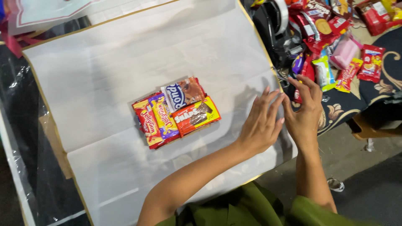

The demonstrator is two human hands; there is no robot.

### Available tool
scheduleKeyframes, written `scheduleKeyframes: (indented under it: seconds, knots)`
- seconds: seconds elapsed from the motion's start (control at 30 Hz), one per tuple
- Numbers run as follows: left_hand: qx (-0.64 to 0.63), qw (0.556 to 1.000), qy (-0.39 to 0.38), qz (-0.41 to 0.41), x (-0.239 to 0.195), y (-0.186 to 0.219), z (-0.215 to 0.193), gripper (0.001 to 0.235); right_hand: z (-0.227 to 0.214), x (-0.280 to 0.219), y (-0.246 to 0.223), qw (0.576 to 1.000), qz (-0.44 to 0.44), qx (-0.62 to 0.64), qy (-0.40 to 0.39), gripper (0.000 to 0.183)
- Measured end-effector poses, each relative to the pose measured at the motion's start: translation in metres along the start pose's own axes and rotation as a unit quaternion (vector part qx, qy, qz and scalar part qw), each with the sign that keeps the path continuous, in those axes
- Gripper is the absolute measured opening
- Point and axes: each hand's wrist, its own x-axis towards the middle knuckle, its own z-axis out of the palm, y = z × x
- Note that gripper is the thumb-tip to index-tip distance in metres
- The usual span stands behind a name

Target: The person arranges multiple small snack packets on a white sheet laid over a table. They repeatedly pick up individual packets from a pile, place them into a compact stack, and adjust the alignment of the stack throughout the clip.

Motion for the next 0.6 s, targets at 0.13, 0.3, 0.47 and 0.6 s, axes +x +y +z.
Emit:
scheduleKeyframes:
  seconds: [0.13,0.3,0.47,0.6]
  knots:
    - [-0.022,0.999,-0.012,0.024,0.029,-0.005,0.047,0.061,-0.009,-0.011,0.034,0.997,0.038,-0.050,0.040,0.038]
    - [0.012,1.000,-0.009,-0.008,0.053,-0.024,0.093,0.064,-0.007,-0.015,0.063,0.993,0.081,-0.077,0.050,0.037]
    - [0.056,0.995,-0.074,-0.027,0.055,-0.026,0.082,0.061,0.001,-0.013,0.078,0.988,0.113,-0.097,0.049,0.035]
    - [0.070,0.991,-0.110,-0.026,0.056,-0.027,0.083,0.060,0.013,-0.017,0.104,0.980,0.137,-0.138,0.043,0.034]
